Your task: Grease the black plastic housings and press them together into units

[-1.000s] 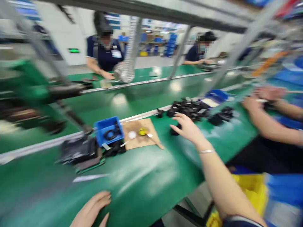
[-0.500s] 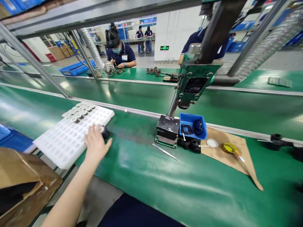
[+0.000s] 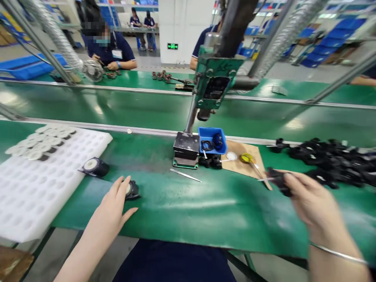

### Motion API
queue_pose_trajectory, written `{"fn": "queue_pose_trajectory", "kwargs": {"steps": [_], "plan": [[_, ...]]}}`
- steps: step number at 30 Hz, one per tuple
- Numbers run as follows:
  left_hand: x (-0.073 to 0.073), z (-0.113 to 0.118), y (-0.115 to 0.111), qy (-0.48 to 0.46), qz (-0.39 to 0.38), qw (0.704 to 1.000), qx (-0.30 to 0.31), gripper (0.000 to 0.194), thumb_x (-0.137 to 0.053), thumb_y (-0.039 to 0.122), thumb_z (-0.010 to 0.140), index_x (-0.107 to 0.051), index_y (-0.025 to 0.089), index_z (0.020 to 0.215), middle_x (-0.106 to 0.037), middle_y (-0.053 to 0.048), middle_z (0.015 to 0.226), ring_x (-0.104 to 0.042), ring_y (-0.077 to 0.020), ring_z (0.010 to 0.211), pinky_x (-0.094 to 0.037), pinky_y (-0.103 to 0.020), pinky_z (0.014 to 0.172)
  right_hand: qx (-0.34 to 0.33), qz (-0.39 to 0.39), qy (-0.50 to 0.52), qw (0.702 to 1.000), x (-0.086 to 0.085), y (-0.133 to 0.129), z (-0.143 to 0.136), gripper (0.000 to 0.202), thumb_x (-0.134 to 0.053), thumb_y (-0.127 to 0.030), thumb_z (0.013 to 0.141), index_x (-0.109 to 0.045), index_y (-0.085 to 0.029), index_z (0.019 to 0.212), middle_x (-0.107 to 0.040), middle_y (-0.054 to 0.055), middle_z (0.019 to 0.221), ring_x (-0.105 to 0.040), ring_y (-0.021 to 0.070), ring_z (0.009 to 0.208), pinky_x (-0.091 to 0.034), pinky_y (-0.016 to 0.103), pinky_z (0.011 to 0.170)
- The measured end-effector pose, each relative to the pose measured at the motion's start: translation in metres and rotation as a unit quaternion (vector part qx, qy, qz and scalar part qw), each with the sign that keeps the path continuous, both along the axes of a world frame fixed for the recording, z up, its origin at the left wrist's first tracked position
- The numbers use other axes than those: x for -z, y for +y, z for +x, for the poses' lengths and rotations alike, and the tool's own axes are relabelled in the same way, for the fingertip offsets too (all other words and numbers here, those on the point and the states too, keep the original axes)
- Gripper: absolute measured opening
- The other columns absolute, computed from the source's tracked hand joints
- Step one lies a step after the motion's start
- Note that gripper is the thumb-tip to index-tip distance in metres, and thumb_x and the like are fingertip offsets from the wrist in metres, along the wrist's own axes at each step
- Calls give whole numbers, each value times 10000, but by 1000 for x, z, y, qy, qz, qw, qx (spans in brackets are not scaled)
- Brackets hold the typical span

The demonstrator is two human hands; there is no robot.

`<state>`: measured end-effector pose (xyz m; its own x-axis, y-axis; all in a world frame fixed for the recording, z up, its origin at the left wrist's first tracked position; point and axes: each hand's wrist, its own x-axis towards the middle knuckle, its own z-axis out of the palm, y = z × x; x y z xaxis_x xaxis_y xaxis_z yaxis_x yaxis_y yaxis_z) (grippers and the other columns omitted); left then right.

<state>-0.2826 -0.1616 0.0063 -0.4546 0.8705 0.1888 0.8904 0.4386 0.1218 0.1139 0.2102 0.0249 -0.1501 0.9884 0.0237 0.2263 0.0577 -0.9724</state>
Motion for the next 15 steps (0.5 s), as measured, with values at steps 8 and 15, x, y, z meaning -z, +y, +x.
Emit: {"fn": "queue_pose_trajectory", "kwargs": {"steps": [8,15], "plan": [[-2,35,88,-207,-28,950,230,579,-537,408,939,-314,264,1454,-504,-106,1428,-598,-269,1246,-556,-399,989,-173,-263,199,928,16,-81,-104,377,-789,-456,754,-690,-153,956,-741,84,994,-738,254,951,-569,413,952],[22,45,121,-306,44,909,279,670,-638,428,891,-312,277,1456,-488,-109,1447,-495,-263,1356,-454,-442,1129,-158,-381,269,870,24,-90,-118,348,-624,-384,920,-655,-60,1043,-721,195,1079,-743,242,957,-614,384,914]]}}
